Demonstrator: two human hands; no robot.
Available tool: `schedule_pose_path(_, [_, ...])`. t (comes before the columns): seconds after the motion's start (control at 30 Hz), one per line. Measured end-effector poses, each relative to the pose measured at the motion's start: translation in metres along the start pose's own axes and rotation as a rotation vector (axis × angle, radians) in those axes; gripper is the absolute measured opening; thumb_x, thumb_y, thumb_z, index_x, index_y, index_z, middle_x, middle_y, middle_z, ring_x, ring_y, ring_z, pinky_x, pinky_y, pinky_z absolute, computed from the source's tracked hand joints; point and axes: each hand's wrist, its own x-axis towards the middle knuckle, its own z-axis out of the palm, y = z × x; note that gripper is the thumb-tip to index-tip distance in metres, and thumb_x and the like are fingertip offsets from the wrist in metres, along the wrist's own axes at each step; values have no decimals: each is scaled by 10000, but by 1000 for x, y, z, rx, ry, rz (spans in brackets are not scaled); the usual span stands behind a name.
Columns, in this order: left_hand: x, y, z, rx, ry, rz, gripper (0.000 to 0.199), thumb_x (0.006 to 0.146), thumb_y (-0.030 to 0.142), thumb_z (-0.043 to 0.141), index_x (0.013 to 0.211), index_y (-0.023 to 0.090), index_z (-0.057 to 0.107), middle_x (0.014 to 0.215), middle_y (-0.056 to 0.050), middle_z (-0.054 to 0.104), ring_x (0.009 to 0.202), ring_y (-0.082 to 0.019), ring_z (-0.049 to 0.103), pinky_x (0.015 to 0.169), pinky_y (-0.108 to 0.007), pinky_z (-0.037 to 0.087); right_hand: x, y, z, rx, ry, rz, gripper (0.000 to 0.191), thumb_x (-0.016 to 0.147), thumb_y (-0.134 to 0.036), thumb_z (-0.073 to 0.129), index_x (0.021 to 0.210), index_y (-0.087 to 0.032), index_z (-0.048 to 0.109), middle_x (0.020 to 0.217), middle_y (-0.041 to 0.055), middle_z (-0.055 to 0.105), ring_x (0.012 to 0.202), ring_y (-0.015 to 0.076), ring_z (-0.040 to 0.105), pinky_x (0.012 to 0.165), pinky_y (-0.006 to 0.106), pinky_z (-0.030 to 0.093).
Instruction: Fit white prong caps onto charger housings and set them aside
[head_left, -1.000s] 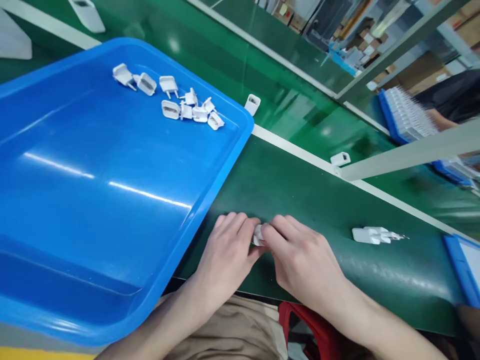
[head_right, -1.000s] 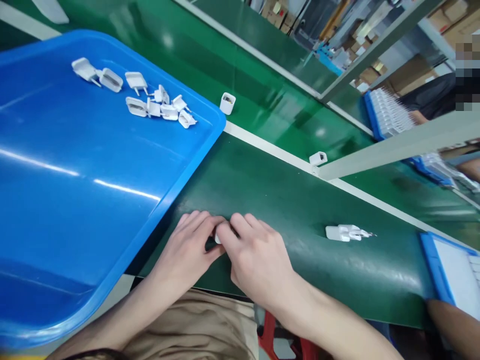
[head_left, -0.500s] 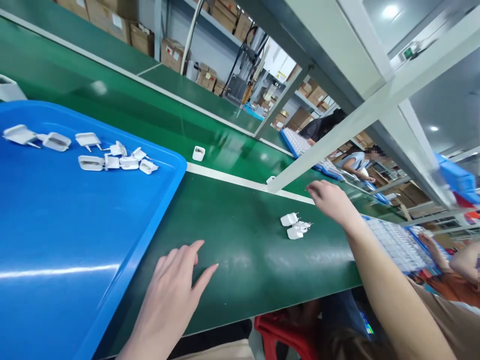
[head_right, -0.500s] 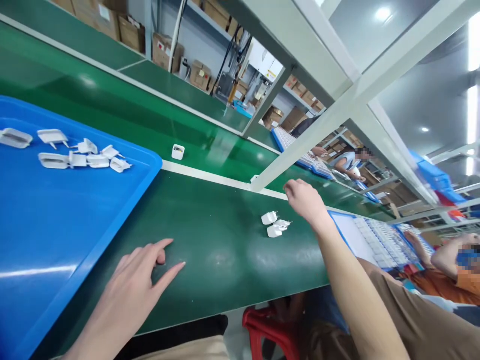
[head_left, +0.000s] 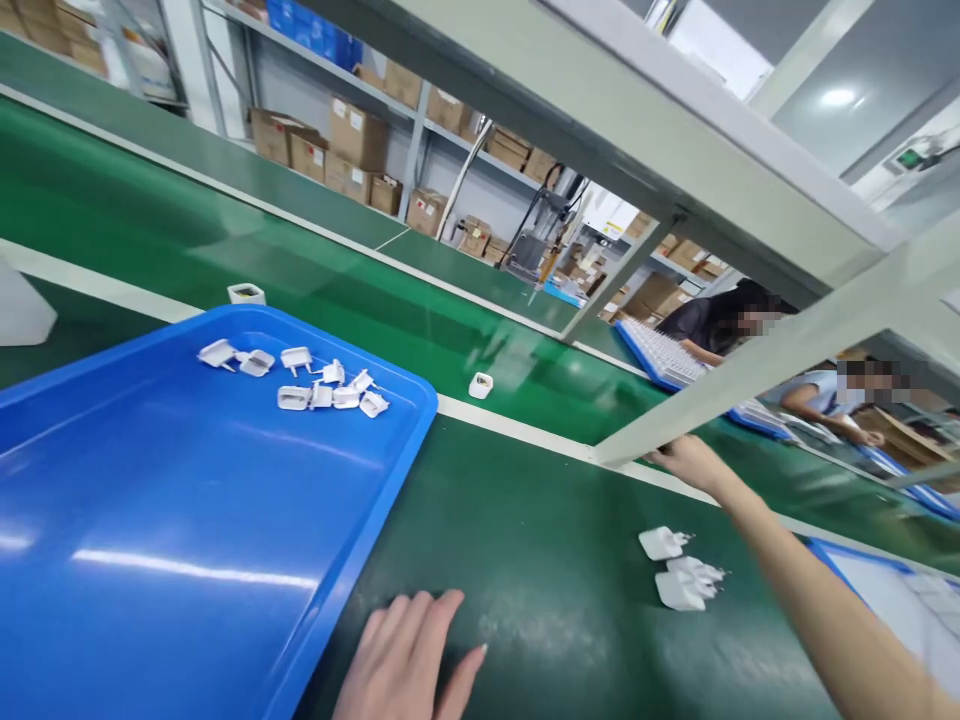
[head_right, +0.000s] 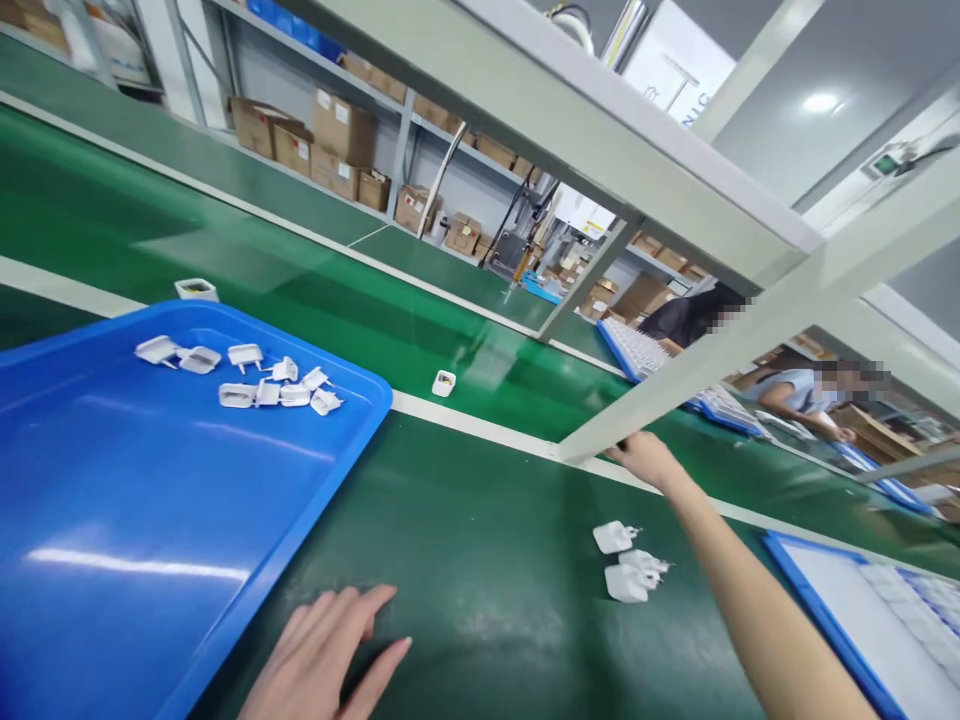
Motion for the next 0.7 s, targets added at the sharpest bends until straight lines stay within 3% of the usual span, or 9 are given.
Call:
schedule_pose_path(0.07, [-3,11,0,-17,-28,-107,287,1058,422,473,1219,239,624,886,-41,701,811,-237,704,812,-405,548,-29,0,-13,-25,-42,17,183,840,-402,673,745,-248,648,819,129,754,744,341,728,662,440,579])
schedule_pose_path(0.13, [-1,21,-5,-57,-76,-167,342,1016,415,539,1318,260,585,1008,-58,721,891,-266,708,851,-441,549,-67,-22,-18,4,-82,-30,181,859,-447,635,897,-272,661,823,104,757,712,327,727,632,433,586])
schedule_pose_path(0.27, [12,23,-21,-190,-154,-96,862,849,375,746,1591,279,318,1409,-97,644,1173,-325,673,895,-432,569,-135,-120,0,324,-227,-372,199,976,-374,612,1168,-331,589,917,26,748,719,249,725,632,366,619])
schedule_pose_path(0.33, [16,20,-25,-245,-150,-77,835,870,303,733,1585,262,304,1417,-99,644,1203,-303,665,923,-414,571,-141,-168,9,443,-341,-561,336,956,-287,641,1272,-351,544,1052,37,738,851,245,737,708,351,636])
schedule_pose_path(0.43, [17,17,-26,-316,-146,-147,487,947,162,601,1409,257,478,1246,-63,714,1097,-249,695,911,-398,574,-98,-203,9,517,-436,-704,411,979,-364,651,1366,-318,519,1178,58,709,977,222,725,834,341,632])
schedule_pose_path(0.47, [16,17,-25,-339,-145,-166,421,945,132,579,1343,254,520,1203,-57,720,1067,-245,698,895,-398,577,-73,-205,9,503,-408,-666,371,1010,-403,599,1358,-293,532,1191,71,701,995,220,717,860,351,624])
schedule_pose_path(0.57, [17,22,-27,-398,-99,-232,395,880,54,579,1225,247,573,1155,-53,717,1038,-257,687,873,-415,579,13,-207,17,283,-76,-379,370,1037,-415,472,1342,-226,561,1233,142,664,1056,282,685,917,441,580])
schedule_pose_path(0.63, [20,26,-31,-434,-56,-285,426,836,-10,555,1172,251,582,1131,-36,713,1024,-249,678,875,-417,576,57,-209,29,196,-38,-305,407,964,-370,562,1313,-165,597,1193,200,653,1029,344,674,913,507,547])
schedule_pose_path(0.7, [22,28,-36,-464,-48,-306,448,815,-42,542,1153,250,581,1137,-29,707,1029,-241,671,877,-414,578,77,-209,41,142,-65,-288,340,897,-317,611,1183,-141,660,1043,187,671,926,344,678,847,482,546])
